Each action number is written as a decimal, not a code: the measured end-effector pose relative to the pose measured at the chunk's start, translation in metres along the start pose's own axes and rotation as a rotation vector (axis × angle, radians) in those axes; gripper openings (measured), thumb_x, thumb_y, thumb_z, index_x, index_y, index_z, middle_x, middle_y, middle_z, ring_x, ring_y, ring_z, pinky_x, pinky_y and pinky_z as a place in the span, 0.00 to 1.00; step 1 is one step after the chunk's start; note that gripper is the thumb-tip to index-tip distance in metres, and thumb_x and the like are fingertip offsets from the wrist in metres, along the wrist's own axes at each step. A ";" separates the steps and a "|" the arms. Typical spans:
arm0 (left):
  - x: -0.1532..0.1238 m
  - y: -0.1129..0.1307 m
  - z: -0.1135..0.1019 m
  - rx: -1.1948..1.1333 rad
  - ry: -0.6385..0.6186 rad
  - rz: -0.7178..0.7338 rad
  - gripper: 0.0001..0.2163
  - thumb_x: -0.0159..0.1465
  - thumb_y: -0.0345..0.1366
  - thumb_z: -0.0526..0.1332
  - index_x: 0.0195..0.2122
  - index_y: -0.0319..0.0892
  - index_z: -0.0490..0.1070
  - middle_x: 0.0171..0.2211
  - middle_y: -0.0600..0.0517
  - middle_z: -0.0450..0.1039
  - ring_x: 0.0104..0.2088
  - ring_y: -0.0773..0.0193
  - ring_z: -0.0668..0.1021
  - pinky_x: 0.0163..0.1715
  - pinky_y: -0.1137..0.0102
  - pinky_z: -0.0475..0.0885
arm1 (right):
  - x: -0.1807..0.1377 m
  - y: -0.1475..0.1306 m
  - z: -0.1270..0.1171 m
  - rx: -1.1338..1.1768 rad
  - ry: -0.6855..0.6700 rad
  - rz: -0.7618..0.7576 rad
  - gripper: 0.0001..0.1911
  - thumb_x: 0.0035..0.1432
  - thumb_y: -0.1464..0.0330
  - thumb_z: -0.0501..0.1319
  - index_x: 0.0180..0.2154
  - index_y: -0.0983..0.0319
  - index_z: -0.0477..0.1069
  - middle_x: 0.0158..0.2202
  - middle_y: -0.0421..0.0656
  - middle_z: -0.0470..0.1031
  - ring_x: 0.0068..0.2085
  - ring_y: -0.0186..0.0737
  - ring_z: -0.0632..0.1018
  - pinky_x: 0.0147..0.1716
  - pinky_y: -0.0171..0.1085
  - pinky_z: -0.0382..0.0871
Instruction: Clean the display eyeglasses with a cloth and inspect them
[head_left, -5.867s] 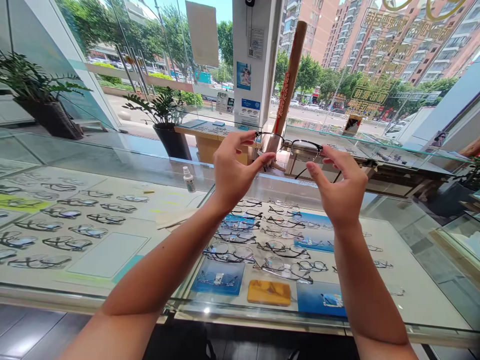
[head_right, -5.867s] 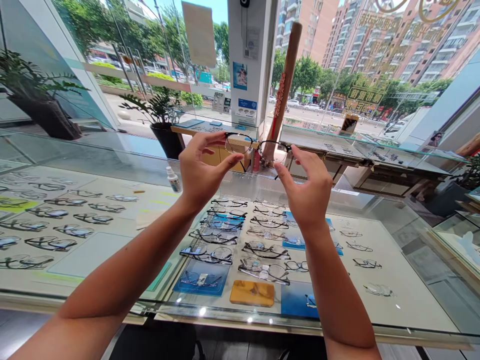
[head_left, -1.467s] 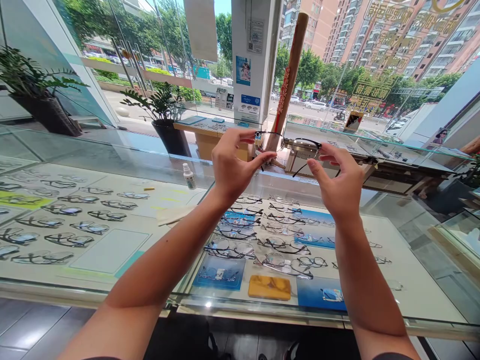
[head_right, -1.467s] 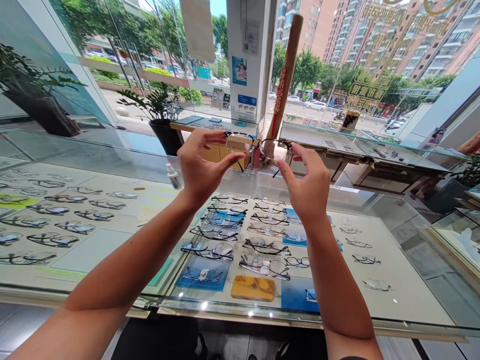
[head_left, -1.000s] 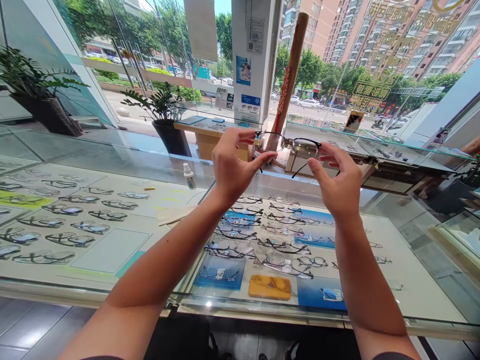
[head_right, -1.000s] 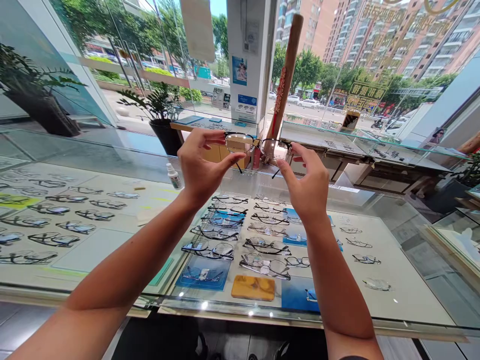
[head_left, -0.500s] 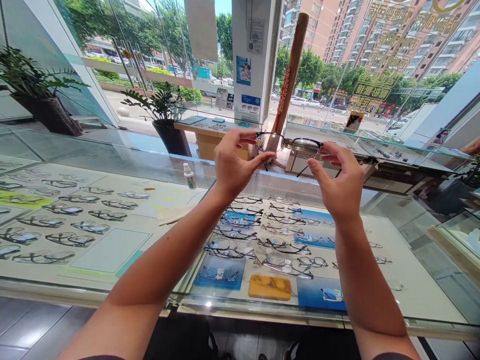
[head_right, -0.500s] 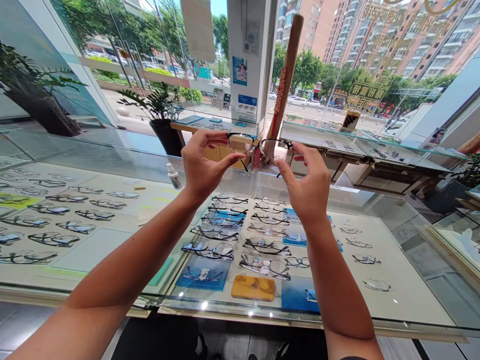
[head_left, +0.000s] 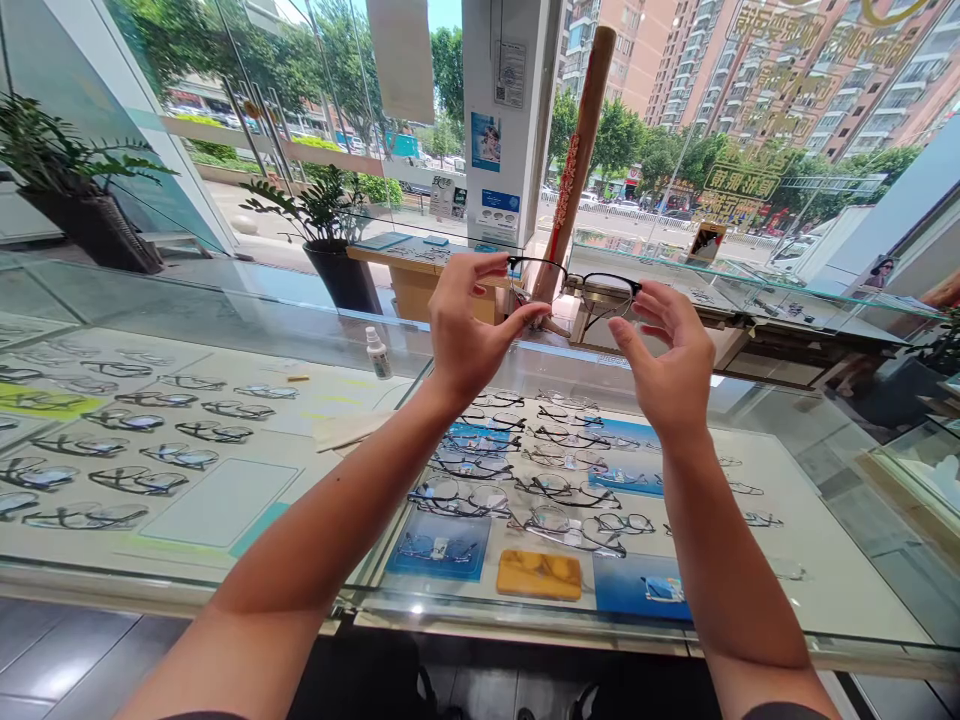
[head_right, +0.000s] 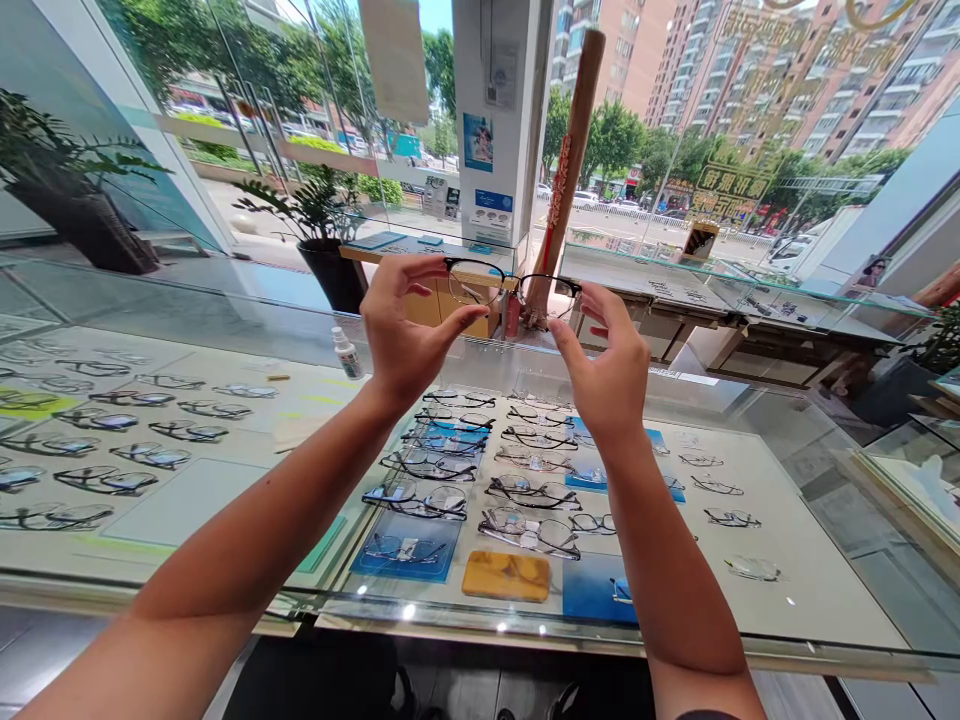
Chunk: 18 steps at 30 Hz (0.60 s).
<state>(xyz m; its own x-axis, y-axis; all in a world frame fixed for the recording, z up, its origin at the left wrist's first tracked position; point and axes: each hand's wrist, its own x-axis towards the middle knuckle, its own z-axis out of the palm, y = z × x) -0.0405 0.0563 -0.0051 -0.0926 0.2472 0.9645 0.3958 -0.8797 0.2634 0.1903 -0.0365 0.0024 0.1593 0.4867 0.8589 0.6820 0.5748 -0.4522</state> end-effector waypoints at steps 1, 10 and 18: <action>0.000 0.001 0.001 -0.009 0.005 0.002 0.32 0.59 0.61 0.77 0.57 0.48 0.75 0.51 0.44 0.81 0.51 0.51 0.84 0.47 0.57 0.81 | -0.001 0.000 0.002 -0.019 0.013 -0.019 0.25 0.68 0.57 0.70 0.63 0.52 0.73 0.59 0.47 0.83 0.58 0.52 0.85 0.53 0.54 0.84; -0.005 -0.005 0.009 -0.119 0.017 -0.060 0.36 0.61 0.65 0.74 0.62 0.51 0.68 0.59 0.42 0.76 0.58 0.47 0.82 0.50 0.57 0.82 | -0.011 -0.014 0.020 -0.109 0.168 -0.222 0.25 0.74 0.59 0.63 0.69 0.47 0.67 0.63 0.48 0.78 0.64 0.55 0.80 0.54 0.57 0.85; -0.005 -0.003 0.010 -0.140 0.019 -0.027 0.35 0.63 0.62 0.73 0.65 0.54 0.64 0.62 0.42 0.75 0.62 0.45 0.81 0.55 0.53 0.82 | -0.013 -0.011 0.023 -0.025 0.132 -0.198 0.27 0.74 0.60 0.62 0.70 0.46 0.65 0.66 0.47 0.74 0.68 0.56 0.76 0.60 0.59 0.80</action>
<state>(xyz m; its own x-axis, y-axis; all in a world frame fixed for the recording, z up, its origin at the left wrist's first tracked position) -0.0317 0.0614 -0.0112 -0.1196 0.2648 0.9569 0.2614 -0.9214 0.2876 0.1642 -0.0341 -0.0091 0.1109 0.2750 0.9550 0.7263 0.6336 -0.2667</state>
